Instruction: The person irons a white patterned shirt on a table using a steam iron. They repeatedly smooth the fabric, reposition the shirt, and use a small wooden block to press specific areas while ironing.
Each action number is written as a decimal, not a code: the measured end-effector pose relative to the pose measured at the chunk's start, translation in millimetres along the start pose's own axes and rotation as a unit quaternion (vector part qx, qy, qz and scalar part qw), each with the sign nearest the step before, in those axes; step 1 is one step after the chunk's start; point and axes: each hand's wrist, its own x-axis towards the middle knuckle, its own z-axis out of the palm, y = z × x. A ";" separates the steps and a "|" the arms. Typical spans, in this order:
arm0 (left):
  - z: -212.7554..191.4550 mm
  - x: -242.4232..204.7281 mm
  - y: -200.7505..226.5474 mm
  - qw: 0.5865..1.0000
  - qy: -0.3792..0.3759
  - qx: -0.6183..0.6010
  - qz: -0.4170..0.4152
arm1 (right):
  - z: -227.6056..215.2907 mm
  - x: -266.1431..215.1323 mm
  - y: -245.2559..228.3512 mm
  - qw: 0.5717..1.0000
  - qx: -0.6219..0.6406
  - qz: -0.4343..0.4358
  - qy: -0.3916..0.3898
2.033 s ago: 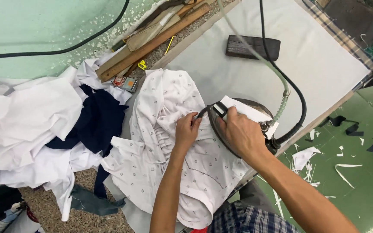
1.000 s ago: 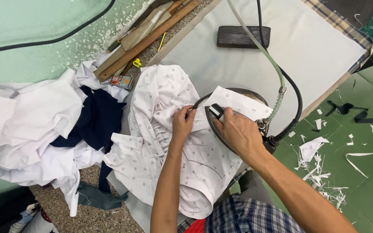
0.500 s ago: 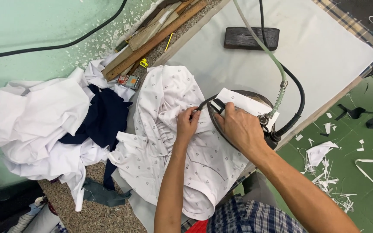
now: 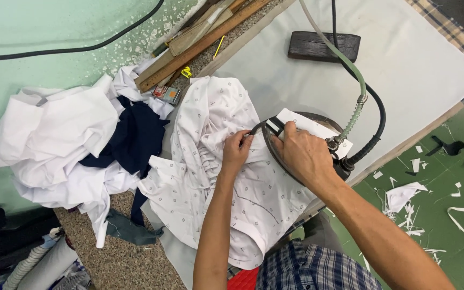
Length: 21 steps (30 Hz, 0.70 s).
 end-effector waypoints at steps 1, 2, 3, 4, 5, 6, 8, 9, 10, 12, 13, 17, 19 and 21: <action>0.3 0.2 -0.5 1.000 0.003 0.001 -0.004 | 1.0 0.2 1.3 1.000 -0.001 -0.004 -0.003; 0.5 0.3 -0.8 1.000 -0.001 0.004 -0.008 | 1.9 0.2 2.6 1.000 -0.002 -0.008 -0.001; -0.8 3.2 -1.4 1.000 -0.005 0.008 -0.008 | 2.0 1.3 3.1 1.000 -0.002 -0.012 0.003; -2.2 1.7 -1.0 1.000 -0.001 0.010 -0.010 | -1.4 0.6 3.8 1.000 -0.002 -0.016 0.003; -1.9 0.7 0.5 1.000 -0.003 0.015 -0.014 | -5.7 0.2 6.3 1.000 -0.006 -0.028 -0.005; -1.4 0.1 2.2 1.000 -0.005 0.019 -0.018 | -10.4 0.1 9.1 0.999 -0.010 -0.039 -0.013; -3.8 0.1 6.3 0.999 -0.008 0.019 -0.026 | -10.7 2.9 26.0 0.998 -0.029 -0.050 -0.014; -3.1 -0.5 8.5 0.999 -0.011 0.017 -0.037 | -11.5 6.0 35.6 0.997 -0.050 -0.061 -0.018; -3.2 -1.8 11.3 0.999 -0.002 0.016 -0.039 | -16.0 3.7 46.4 0.996 -0.054 -0.069 -0.017; -2.4 -0.8 17.0 0.998 -0.005 0.029 -0.060 | -26.4 3.9 70.4 0.994 -0.069 -0.072 -0.037; -0.6 -4.2 9.8 0.997 0.008 0.030 -0.064 | -26.6 5.1 88.5 0.993 -0.074 -0.084 -0.036; 7.0 -13.1 25.2 0.983 0.120 0.138 -0.027 | -23.5 28.0 172.5 0.984 -0.065 -0.055 -0.156; 17.9 -16.6 56.7 0.962 0.195 0.191 0.006 | -28.2 45.3 211.0 0.976 -0.062 -0.035 -0.205; 37.6 -24.6 86.6 0.955 0.162 0.243 -0.057 | -34.8 57.9 242.0 0.977 -0.069 0.002 -0.203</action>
